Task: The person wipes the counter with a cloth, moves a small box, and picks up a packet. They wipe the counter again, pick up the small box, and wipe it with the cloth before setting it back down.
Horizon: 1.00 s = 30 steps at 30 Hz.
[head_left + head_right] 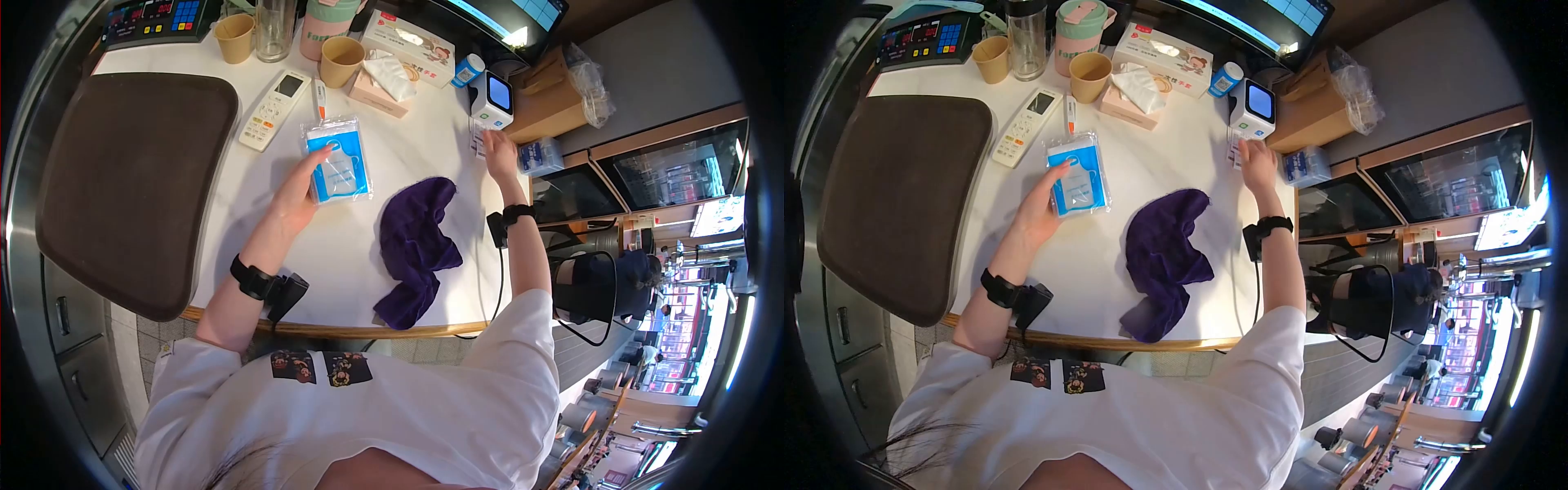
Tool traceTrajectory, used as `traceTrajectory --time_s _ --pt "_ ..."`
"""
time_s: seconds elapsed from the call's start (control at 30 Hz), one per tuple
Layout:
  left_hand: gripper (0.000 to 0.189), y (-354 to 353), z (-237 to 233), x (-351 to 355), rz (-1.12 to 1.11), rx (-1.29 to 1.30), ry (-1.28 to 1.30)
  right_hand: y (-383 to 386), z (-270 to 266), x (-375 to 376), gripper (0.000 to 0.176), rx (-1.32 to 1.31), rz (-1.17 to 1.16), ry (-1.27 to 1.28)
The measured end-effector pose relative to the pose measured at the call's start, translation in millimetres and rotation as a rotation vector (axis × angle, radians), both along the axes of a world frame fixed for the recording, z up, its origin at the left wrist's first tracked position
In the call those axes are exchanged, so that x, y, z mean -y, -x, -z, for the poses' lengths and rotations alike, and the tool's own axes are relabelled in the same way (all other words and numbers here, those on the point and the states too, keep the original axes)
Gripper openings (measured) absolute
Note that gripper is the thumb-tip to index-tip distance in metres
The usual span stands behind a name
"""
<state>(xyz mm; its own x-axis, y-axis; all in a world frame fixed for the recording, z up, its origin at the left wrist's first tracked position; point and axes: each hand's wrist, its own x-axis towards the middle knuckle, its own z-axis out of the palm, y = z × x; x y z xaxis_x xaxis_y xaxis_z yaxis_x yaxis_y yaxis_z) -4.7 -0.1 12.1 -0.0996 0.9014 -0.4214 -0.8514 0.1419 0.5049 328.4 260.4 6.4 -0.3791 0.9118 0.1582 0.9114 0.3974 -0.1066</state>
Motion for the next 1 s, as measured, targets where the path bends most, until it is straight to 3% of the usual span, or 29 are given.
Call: traceTrajectory --time_s 0.07,0.27,0.47,0.63,0.73,0.77,0.83,1.0 --pt "0.040 0.9 1.6 -0.4 0.008 0.001 -0.002 2.7 -2.0 8.4 0.048 0.045 -0.006 0.121" --pt "0.049 -0.3 -3.4 1.4 0.016 -0.039 -0.029 -0.7 7.3 5.3 0.049 -0.072 -0.009 0.115" --pt "0.050 0.9 -0.2 0.7 0.010 -0.030 -0.043 0.4 1.4 3.9 0.037 -0.134 -0.111 -0.154" --pt "0.049 0.7 -0.6 0.5 0.036 -0.057 -0.041 27.7 -30.4 63.6 0.035 -0.372 -0.220 0.224" --pt "0.045 -3.5 -1.4 0.6 0.097 -0.121 -0.104 68.4 -75.7 148.1 0.055 -0.406 -0.404 0.507" --pt "0.043 -5.5 -5.6 2.2 0.130 -0.173 -0.129 81.9 -87.1 171.6 0.063 -0.506 -0.354 0.744" --pt "0.040 -10.5 -12.4 7.1 0.198 -0.228 -0.155 95.8 -67.9 199.8 0.070 -0.654 -0.395 0.857" --pt "0.037 -17.6 -12.9 8.7 0.270 -0.344 -0.186 128.2 -49.2 224.1 0.064 -0.832 -0.225 1.093"
